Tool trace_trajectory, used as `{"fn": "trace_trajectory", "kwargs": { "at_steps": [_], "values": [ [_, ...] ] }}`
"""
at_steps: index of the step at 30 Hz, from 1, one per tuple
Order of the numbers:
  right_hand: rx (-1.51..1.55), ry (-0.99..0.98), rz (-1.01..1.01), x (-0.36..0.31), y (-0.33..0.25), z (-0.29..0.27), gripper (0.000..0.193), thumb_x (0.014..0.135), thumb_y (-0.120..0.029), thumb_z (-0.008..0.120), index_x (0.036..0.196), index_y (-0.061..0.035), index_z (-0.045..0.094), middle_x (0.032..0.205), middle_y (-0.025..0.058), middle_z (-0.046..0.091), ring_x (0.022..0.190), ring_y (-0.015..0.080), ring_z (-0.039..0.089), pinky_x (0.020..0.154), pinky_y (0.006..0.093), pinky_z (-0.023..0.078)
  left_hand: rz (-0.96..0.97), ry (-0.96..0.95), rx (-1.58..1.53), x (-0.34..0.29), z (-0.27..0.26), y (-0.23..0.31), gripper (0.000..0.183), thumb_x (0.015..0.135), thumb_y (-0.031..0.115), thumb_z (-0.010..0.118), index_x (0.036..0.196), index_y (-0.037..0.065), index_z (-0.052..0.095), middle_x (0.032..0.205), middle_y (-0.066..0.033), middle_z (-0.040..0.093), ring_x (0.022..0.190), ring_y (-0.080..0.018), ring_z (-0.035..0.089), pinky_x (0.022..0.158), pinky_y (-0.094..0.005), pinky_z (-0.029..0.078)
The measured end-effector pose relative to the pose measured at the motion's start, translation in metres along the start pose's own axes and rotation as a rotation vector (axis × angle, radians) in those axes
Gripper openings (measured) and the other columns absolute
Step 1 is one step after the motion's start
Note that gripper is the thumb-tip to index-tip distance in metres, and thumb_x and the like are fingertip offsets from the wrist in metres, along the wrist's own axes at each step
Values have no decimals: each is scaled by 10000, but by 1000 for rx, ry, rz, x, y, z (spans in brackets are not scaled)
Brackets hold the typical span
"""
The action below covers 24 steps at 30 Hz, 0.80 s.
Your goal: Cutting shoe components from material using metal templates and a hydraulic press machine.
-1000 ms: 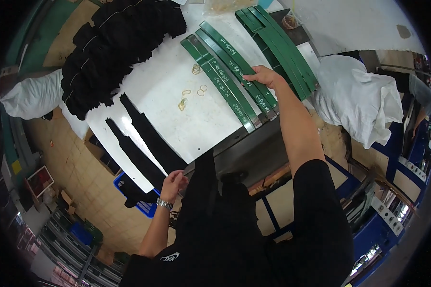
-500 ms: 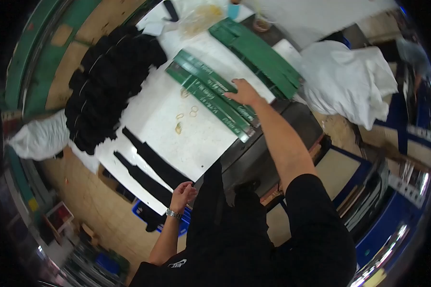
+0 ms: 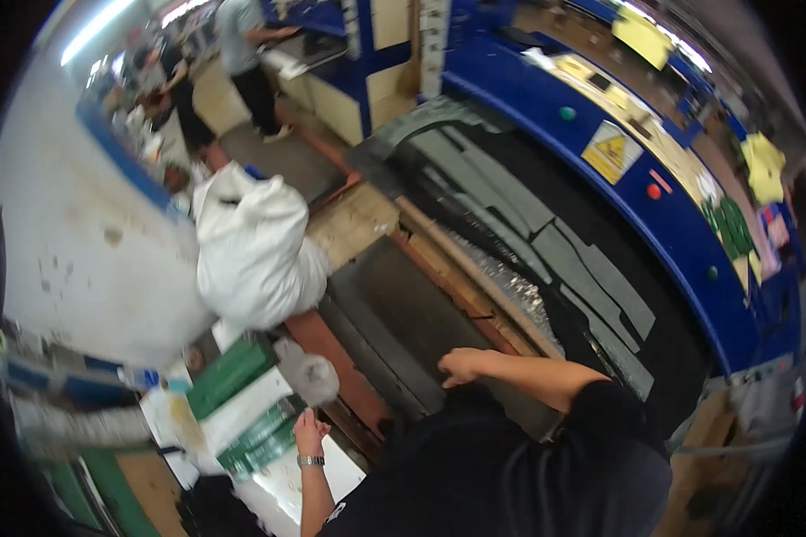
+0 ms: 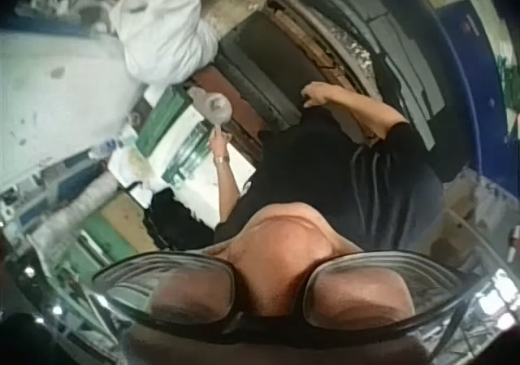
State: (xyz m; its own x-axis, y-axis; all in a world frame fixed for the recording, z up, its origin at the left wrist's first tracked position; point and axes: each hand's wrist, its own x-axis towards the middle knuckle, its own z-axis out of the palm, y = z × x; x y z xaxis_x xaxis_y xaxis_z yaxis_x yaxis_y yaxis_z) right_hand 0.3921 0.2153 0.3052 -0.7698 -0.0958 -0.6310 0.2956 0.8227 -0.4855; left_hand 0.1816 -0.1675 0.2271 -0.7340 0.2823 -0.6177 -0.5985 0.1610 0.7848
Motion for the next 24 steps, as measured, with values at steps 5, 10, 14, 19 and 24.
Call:
{"fn": "trace_trajectory", "kwargs": {
  "at_steps": [5, 10, 14, 19, 24],
  "values": [
    [731, 640, 115, -145, 54, 6, 508, 898, -363, 754, 1253, -20, 634, 1070, 134, 728, 983, 234, 701, 853, 364, 558, 401, -250, 423, 41, 179, 133, 517, 1021, 420, 589, 643, 78, 506, 570, 5, 486, 539, -97, 465, 525, -297, 414],
    [1237, 1123, 195, -193, 64, 32, 325, 911, -138, 744, 1175, 27, 649, 1010, 74, 715, 843, 92, 666, 764, 242, 545, 811, -587, 591, 110, 379, 278, 133, 1001, 180, 611, 984, 50, 595, 764, -43, 665, 685, -115, 636, 592, -264, 491],
    [1371, 1499, 406, -205, 86, 58, 213, 923, -90, 723, 1095, 26, 674, 951, 52, 709, 836, 78, 652, 761, 243, 538, 899, -622, 695, 138, 570, 383, 273, 995, 285, 632, 883, 42, 576, 692, -66, 682, 571, -124, 598, 562, -289, 487],
    [989, 1433, 799, -255, 110, 15, 252, 928, -197, 721, 1070, 10, 693, 899, 120, 722, 800, 152, 681, 734, 322, 541, 893, -855, 727, 191, 708, 428, 397, 1083, 366, 460, 812, 80, 510, 653, -8, 507, 658, -150, 594, 668, -323, 508],
    [390, 1552, 1109, -370, 121, -22, 228, 888, -166, 723, 1037, 1, 679, 975, 177, 688, 910, 371, 673, 798, 418, 550, 822, -1310, 834, 113, 750, 299, 580, 1113, 385, 359, 641, 61, 451, 620, -54, 545, 674, -181, 632, 667, -332, 485]
  ]
}}
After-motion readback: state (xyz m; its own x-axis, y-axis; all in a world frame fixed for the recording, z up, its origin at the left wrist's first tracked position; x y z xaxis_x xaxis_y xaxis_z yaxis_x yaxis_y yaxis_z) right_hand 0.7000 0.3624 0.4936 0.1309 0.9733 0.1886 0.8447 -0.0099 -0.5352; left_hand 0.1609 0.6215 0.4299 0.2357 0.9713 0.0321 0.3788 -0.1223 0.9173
